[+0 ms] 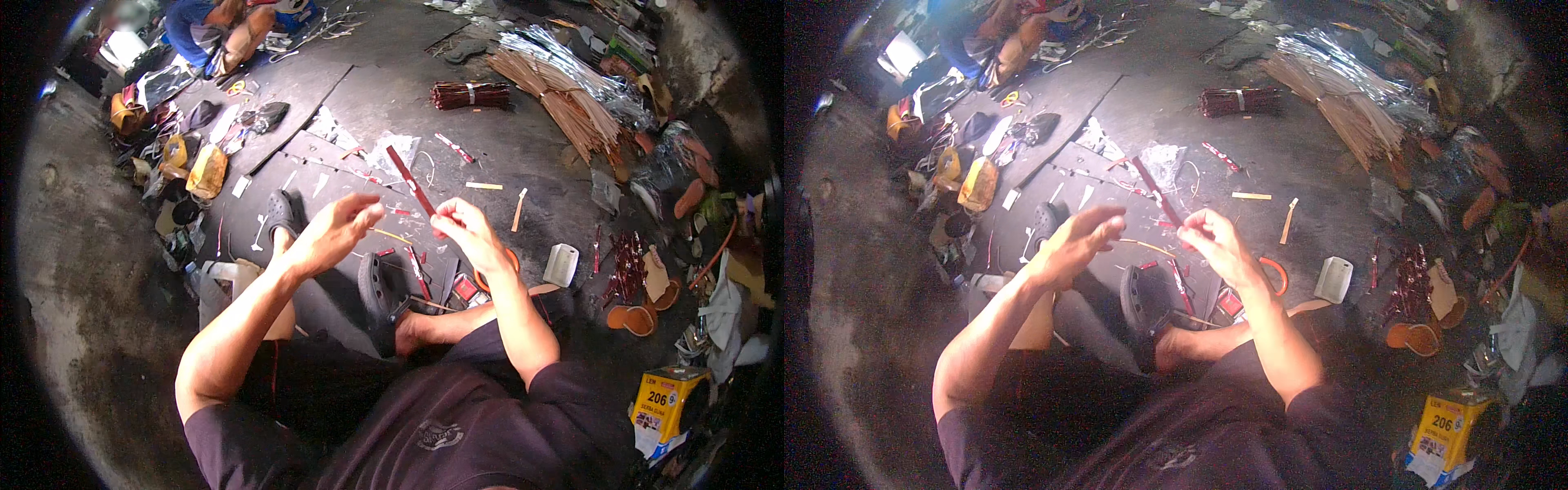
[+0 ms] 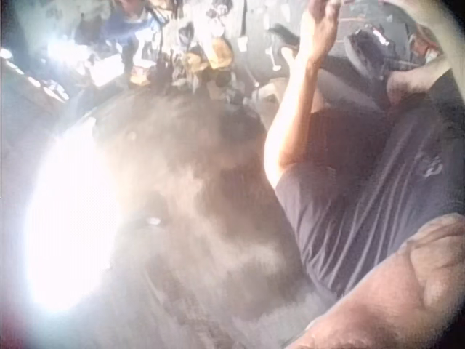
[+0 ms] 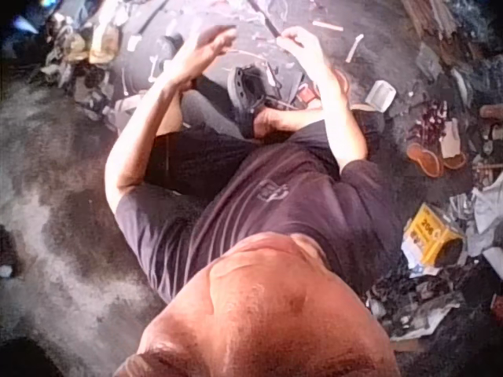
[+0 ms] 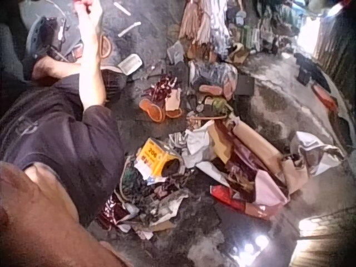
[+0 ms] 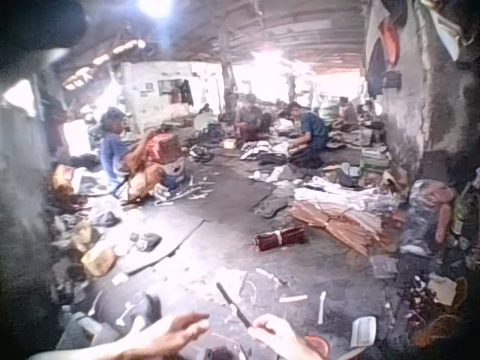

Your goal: The person sits on the floor and assembles small red cylindrical objects by inserting thin sticks into them and trimming excess material with scissors. The person handles the objects one at a time, repeatedly inserting sticks and cutting them to length.

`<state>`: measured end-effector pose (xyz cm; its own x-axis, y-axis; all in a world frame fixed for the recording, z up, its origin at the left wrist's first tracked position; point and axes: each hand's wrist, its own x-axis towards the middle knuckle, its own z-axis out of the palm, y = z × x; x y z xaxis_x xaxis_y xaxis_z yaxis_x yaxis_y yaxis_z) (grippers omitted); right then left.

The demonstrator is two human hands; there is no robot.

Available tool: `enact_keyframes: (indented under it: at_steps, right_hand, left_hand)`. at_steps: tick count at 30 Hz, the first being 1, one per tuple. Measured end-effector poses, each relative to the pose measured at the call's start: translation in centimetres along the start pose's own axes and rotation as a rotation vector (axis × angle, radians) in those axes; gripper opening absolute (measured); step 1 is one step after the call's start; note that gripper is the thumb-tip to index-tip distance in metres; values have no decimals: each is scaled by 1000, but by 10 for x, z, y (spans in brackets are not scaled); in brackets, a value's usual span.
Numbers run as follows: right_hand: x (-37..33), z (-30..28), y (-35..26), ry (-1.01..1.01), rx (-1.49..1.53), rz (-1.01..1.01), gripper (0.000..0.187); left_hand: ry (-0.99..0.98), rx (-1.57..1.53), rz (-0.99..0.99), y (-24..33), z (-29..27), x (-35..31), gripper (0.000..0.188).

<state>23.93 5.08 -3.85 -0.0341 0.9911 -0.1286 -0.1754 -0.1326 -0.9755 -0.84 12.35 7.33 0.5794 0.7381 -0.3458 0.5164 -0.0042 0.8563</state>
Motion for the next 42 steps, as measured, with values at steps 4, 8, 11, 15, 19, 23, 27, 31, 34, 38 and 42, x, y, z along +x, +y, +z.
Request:
enact_keyframes:
  at_steps: [4,8,11,15,19,23,27,31,34,38,42]
  right_hand:
    - [-35,23,-25,-93,16,48,21]
    - [-52,31,-38,-127,3,42,20]
    - [-58,31,-43,-65,-32,1,22]
    - [-60,39,-52,39,-52,-115,21]
    - [-61,46,-66,343,-630,-648,19]
    - [-65,47,-74,433,-684,-790,32]
    - [-69,45,-76,457,-653,-753,32]
    - [-70,41,-78,458,-688,-804,31]
    - [-71,42,-80,463,-689,-799,29]
    - [-73,42,-82,447,-647,-767,27]
    - [-74,39,-80,409,-598,-714,25]
  left_hand:
    - [2,-340,34,15,11,2,57]
    - [-20,-374,0,19,13,-3,44]
    - [-30,-404,3,23,15,-2,43]
    - [-6,-509,20,28,21,-4,38]
    - [-18,-579,-3,34,17,-6,36]
    - [-94,-666,83,31,15,-8,32]
    - [-101,-700,68,35,18,-12,33]
    - [-104,-695,39,39,19,-14,33]
    - [-85,-683,29,38,19,-13,32]
    - [-81,-682,23,31,19,-10,31]
    - [-74,-695,19,35,20,-12,29]
